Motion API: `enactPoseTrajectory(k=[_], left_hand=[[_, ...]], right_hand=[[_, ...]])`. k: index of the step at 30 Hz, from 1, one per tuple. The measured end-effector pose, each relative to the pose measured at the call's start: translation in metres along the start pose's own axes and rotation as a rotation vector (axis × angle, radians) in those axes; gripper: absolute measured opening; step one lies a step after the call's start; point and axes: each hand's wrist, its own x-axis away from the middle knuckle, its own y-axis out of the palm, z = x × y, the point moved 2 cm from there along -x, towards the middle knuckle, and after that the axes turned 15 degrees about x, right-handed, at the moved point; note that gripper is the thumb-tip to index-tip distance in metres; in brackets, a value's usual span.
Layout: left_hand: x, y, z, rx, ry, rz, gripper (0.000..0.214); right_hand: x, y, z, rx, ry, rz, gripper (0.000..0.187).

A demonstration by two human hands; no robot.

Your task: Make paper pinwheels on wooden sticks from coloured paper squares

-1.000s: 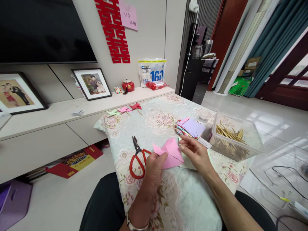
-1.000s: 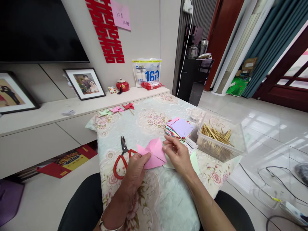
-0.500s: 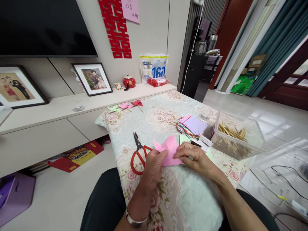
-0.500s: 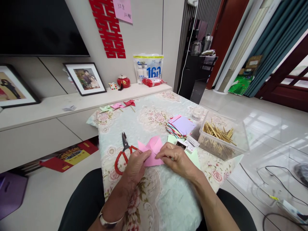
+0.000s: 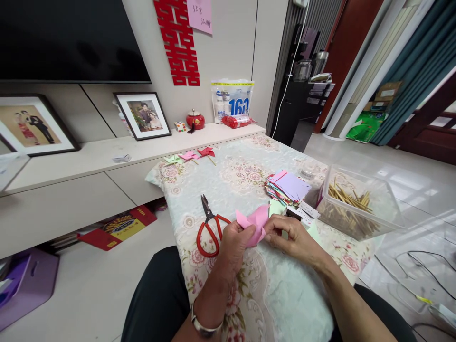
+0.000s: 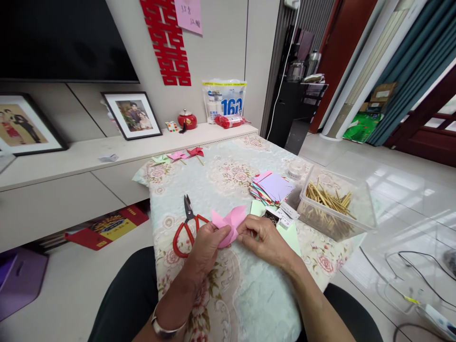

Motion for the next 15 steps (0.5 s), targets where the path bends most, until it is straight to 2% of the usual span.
enactPoseTrajectory(k=[7,15], left_hand=[[0.002,0.002,0.002,-0.062,-0.008,0.010,0.020],[0.000,0.001,0.000,-0.066,-0.024,-0.017,0.021]], right_hand=[[-0.002,0.006,0.001,0.060,0.093,0.011,0.016],[-0.005,0.011,0.007,0.148,0.133,0.019,0.016]])
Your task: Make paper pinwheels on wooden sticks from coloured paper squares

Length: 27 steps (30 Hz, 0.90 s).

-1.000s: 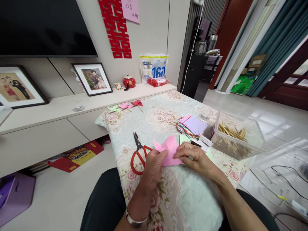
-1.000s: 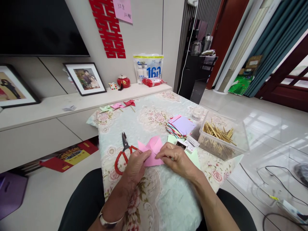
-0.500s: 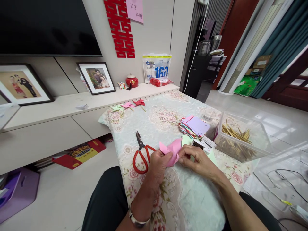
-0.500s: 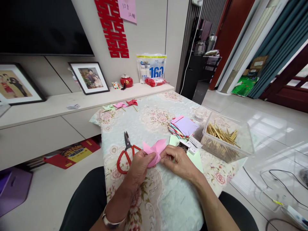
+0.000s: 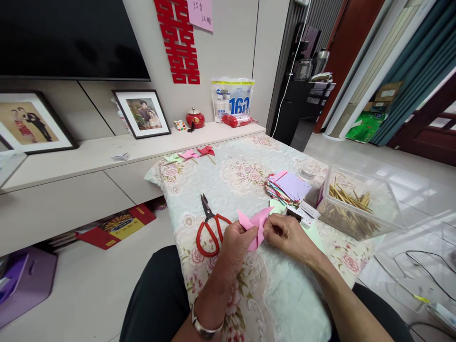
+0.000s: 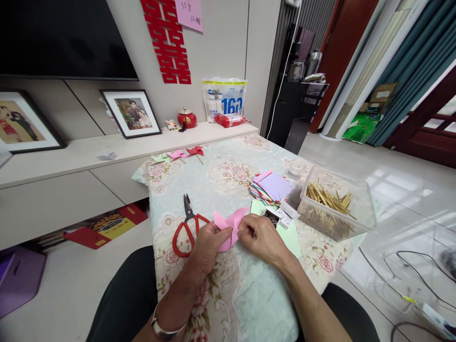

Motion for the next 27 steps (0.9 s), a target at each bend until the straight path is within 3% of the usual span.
enactPoseTrajectory(k=[7,27], left_hand=[[-0.0004,-0.0011,-0.0021,0.022,0.003,-0.031,0.017],[-0.0008,0.0005,-0.0008,-0.013,-0.001,0.051,0.019]], right_hand=[[0.0004,0.0004,-0.0020,0.077,-0.002,0.005,0.016],[0.0003,0.0006,-0.0073,0.186,0.014,0.005,0.016]])
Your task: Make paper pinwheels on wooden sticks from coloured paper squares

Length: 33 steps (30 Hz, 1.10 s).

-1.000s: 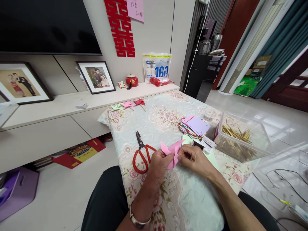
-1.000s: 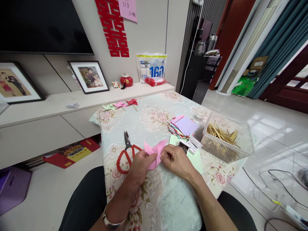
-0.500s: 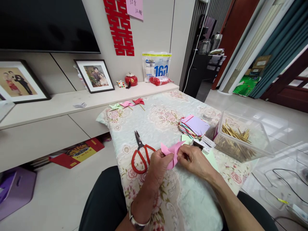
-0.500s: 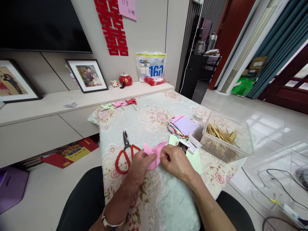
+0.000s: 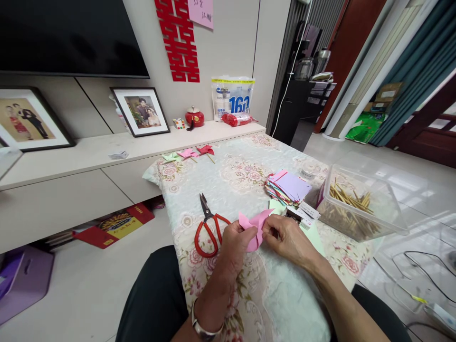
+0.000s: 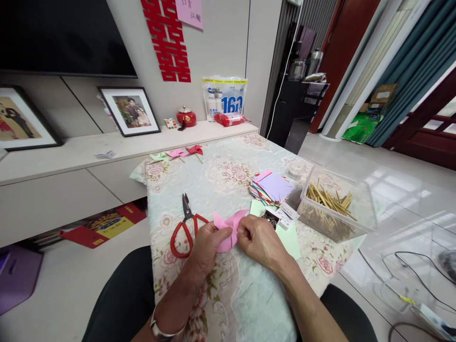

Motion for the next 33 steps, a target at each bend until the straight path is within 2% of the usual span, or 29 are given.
enactPoseTrajectory(k=[19,27,33], left_hand=[[-0.0008,-0.0007,-0.0009,0.033,-0.008,-0.026,0.018],[0.0012,-0.0003,0.0030,-0.028,-0.015,-0.051,0.018],[-0.0011,-0.0027,-0.0018,0.013,-0.035,-0.106,0.014]], right_hand=[[-0.0001,0.0063,0.0079,-0.378,0.072,-0.044,0.015],[-0.0021,0.0048,0.0077,-0.228,0.047,-0.012,0.014],[-0.0029,0.0068,0.0091,-0.220,0.059,-0.034,0.015]])
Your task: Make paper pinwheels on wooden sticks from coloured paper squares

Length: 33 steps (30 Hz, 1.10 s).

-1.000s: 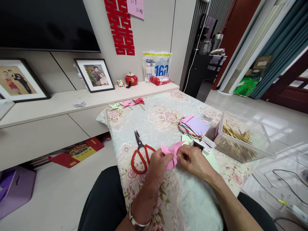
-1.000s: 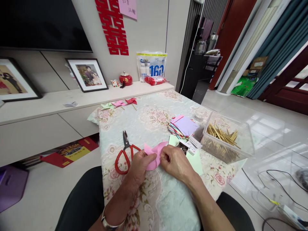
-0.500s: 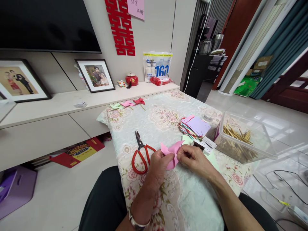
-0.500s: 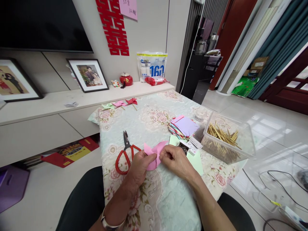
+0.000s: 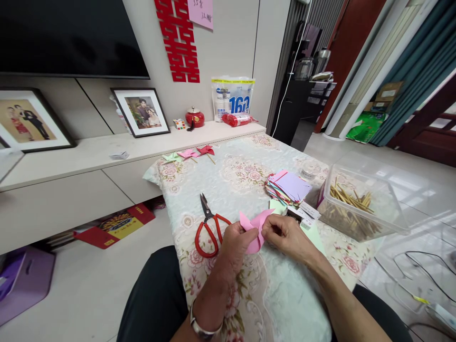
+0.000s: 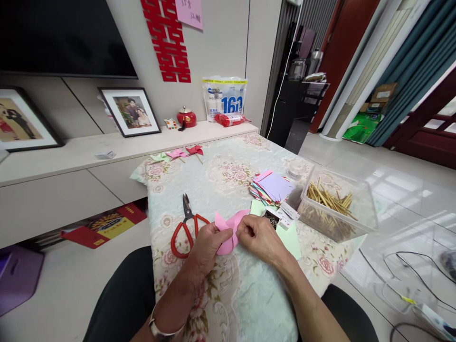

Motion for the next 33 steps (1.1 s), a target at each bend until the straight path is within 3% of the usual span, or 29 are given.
enactPoseTrajectory(k=[14,33], left_hand=[[0.0030,0.0043,0.0059,-0.027,-0.016,0.055,0.017],[0.0037,0.0038,0.0058,-0.018,-0.021,0.026,0.020]], right_hand=[[0.0002,-0.0019,-0.0036,0.023,0.000,0.007,0.014],[-0.0005,0.0009,-0.0008,0.076,-0.008,0.017,0.017]])
